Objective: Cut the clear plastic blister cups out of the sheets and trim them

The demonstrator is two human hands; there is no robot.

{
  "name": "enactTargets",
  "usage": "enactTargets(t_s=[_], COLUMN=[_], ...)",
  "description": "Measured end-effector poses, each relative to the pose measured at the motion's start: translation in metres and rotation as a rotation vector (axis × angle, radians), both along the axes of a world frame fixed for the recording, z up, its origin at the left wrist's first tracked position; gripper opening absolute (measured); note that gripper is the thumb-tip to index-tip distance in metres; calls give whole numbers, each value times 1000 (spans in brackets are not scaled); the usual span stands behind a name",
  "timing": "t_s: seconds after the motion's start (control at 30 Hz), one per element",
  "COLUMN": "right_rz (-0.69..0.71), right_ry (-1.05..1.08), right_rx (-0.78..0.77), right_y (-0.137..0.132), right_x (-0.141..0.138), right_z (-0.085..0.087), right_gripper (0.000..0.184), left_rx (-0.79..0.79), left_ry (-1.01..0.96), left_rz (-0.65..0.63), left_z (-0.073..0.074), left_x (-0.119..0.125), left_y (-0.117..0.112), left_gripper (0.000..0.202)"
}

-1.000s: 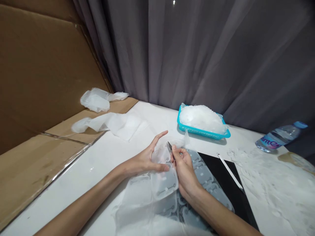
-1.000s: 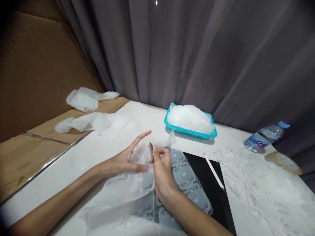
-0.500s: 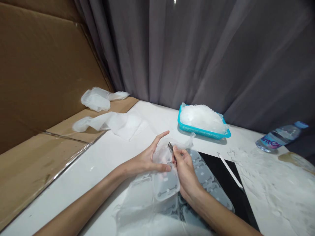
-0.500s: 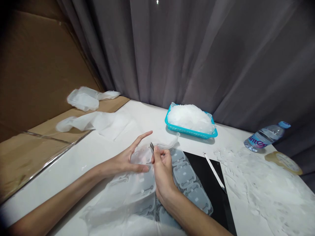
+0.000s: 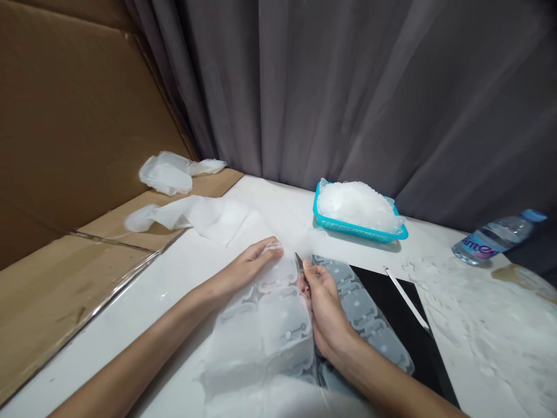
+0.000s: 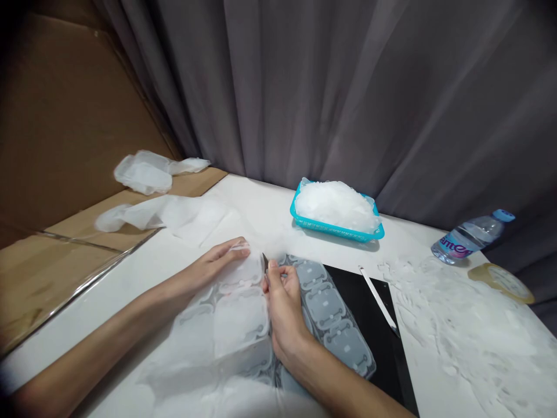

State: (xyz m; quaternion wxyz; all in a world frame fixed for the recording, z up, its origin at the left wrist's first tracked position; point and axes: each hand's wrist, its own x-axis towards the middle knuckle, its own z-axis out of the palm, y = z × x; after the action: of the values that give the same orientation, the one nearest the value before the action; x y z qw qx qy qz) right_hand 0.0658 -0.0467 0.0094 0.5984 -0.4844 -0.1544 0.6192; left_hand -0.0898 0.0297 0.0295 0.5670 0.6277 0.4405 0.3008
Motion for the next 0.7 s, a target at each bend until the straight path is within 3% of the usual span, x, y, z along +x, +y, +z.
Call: enactTargets(t_s=[0.27,0.4,0.7], right_rz=[8,1,1], right_ry=[-26,-38,9], right_rx=[38,43,-14], right_y=[-6,-2,4], right_x=[0,1,1], right_z=[9,9,12], right_gripper=[53,57,64], left_rx=[-89,-53,10], left_ry=[-97,-113,-84], left_rz=[-70,-49,-89], left_z=[8,9,-3], left_x=[3,4,-1], left_y=[-9,-9,-2], left_gripper=[34,30,26])
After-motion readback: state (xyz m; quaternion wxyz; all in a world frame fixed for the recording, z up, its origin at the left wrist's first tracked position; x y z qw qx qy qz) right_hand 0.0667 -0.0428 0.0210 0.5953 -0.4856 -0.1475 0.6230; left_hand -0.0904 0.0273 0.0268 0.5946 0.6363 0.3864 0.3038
